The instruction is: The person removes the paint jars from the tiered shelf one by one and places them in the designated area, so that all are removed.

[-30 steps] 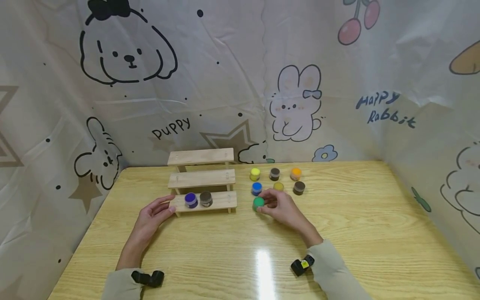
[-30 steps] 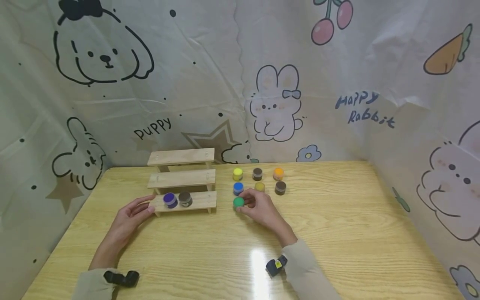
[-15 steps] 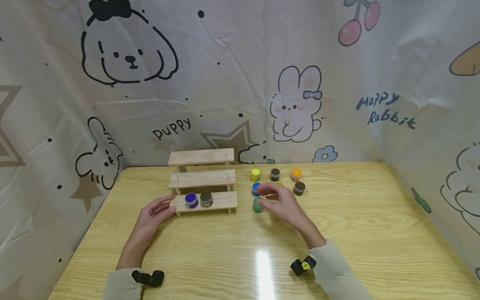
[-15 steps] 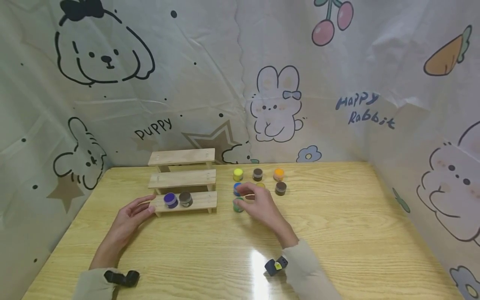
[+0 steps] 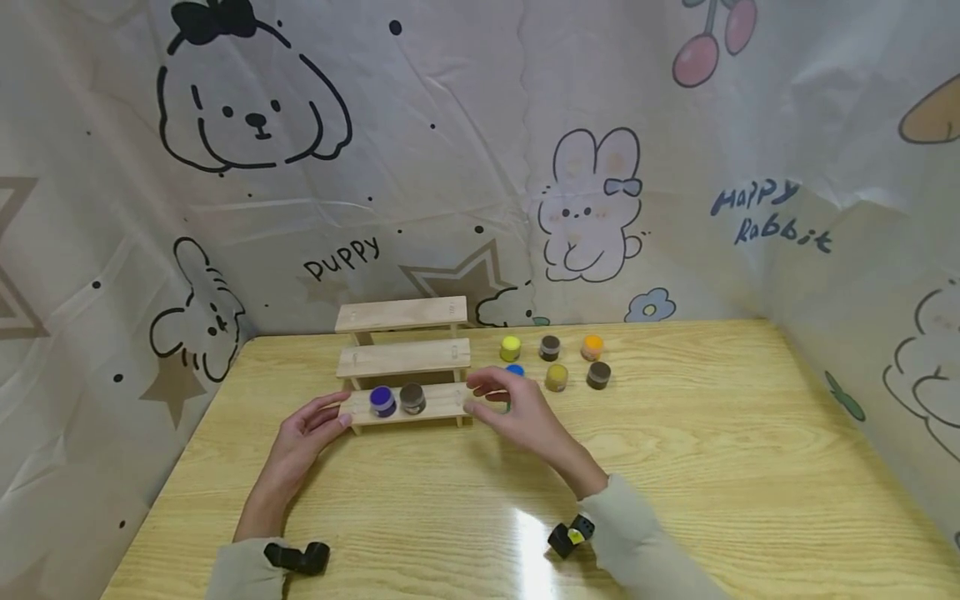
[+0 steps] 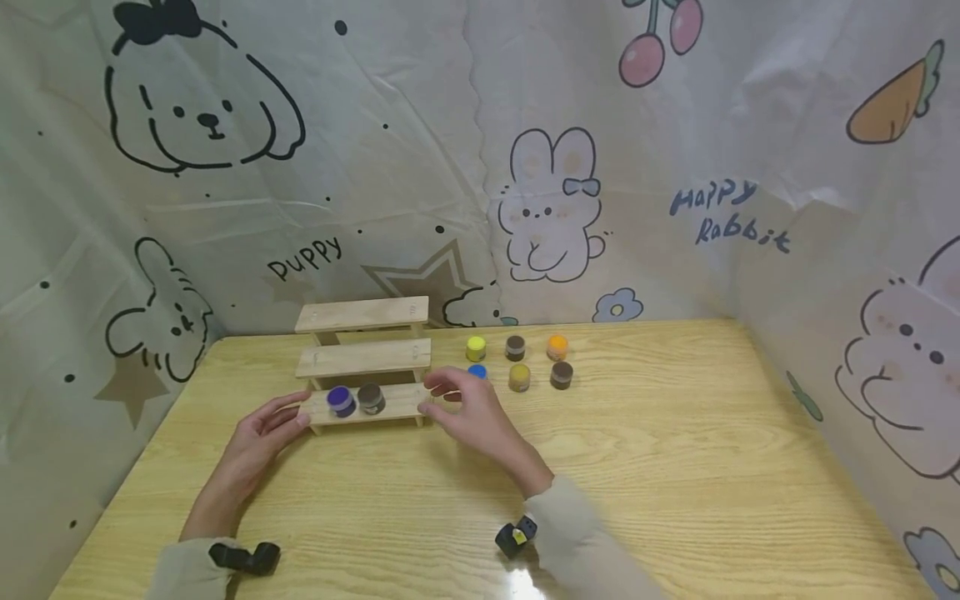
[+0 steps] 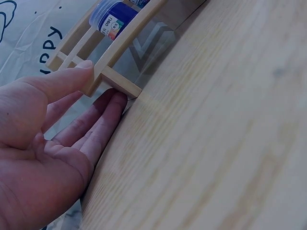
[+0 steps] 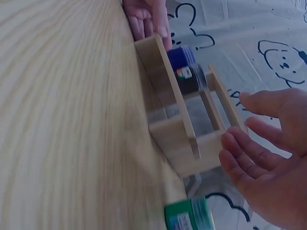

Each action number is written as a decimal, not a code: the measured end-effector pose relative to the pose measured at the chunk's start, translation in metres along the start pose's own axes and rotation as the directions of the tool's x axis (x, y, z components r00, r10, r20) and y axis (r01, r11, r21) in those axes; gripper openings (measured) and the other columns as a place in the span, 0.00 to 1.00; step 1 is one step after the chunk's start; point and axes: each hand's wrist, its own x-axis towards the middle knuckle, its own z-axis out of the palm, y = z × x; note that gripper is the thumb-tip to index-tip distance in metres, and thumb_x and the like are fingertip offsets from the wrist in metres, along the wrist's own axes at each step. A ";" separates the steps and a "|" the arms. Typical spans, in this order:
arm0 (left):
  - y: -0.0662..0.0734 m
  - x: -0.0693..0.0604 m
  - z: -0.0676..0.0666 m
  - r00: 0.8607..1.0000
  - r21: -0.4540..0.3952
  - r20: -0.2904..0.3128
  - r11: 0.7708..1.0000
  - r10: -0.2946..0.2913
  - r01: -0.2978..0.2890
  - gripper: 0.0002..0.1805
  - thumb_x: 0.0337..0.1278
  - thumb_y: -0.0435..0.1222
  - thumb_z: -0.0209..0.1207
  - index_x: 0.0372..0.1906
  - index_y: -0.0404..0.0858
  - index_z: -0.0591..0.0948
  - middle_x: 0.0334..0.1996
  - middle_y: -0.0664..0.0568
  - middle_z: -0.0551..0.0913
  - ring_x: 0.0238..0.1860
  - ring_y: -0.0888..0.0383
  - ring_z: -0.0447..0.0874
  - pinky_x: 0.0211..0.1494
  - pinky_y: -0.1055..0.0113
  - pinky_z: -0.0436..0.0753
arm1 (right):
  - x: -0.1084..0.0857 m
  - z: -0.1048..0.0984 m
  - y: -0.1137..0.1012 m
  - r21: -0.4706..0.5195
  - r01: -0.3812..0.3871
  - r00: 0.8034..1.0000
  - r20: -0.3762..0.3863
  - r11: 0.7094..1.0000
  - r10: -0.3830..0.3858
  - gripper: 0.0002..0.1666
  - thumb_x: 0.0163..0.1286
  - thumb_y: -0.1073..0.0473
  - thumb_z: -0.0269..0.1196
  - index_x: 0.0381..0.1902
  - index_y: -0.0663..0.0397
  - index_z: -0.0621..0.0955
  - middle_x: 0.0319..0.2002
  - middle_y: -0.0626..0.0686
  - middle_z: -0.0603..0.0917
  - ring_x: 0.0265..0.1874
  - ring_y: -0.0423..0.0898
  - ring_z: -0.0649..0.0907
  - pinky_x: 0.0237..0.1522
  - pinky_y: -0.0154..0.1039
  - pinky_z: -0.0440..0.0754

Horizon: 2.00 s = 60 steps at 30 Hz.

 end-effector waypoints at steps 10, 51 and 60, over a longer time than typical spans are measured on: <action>-0.001 0.000 -0.002 1.000 -0.001 -0.002 1.000 0.001 -0.001 0.30 0.71 0.43 0.64 0.72 0.36 0.74 0.63 0.40 0.78 0.55 0.67 0.78 0.54 0.76 0.80 | 0.020 0.027 -0.010 0.033 0.033 0.999 0.029 0.999 -0.034 0.21 0.69 0.63 0.70 0.58 0.60 0.81 0.55 0.60 0.84 0.52 0.56 0.84 0.56 0.48 0.83; -0.002 0.002 0.002 1.000 -0.032 0.001 0.999 0.011 -0.011 0.29 0.71 0.41 0.64 0.71 0.35 0.74 0.61 0.38 0.79 0.53 0.66 0.81 0.54 0.74 0.81 | 0.045 0.065 -0.005 -0.089 -0.047 0.998 0.036 0.995 0.050 0.20 0.65 0.60 0.74 0.53 0.59 0.85 0.47 0.53 0.88 0.46 0.47 0.86 0.52 0.46 0.84; 0.000 0.000 0.000 1.000 -0.008 -0.008 1.000 -0.003 0.003 0.30 0.71 0.43 0.64 0.72 0.35 0.74 0.62 0.38 0.78 0.53 0.68 0.79 0.54 0.76 0.80 | 0.042 0.062 -0.010 -0.088 -0.028 0.998 0.045 0.996 0.033 0.19 0.65 0.59 0.75 0.52 0.59 0.85 0.46 0.52 0.88 0.45 0.46 0.86 0.50 0.41 0.85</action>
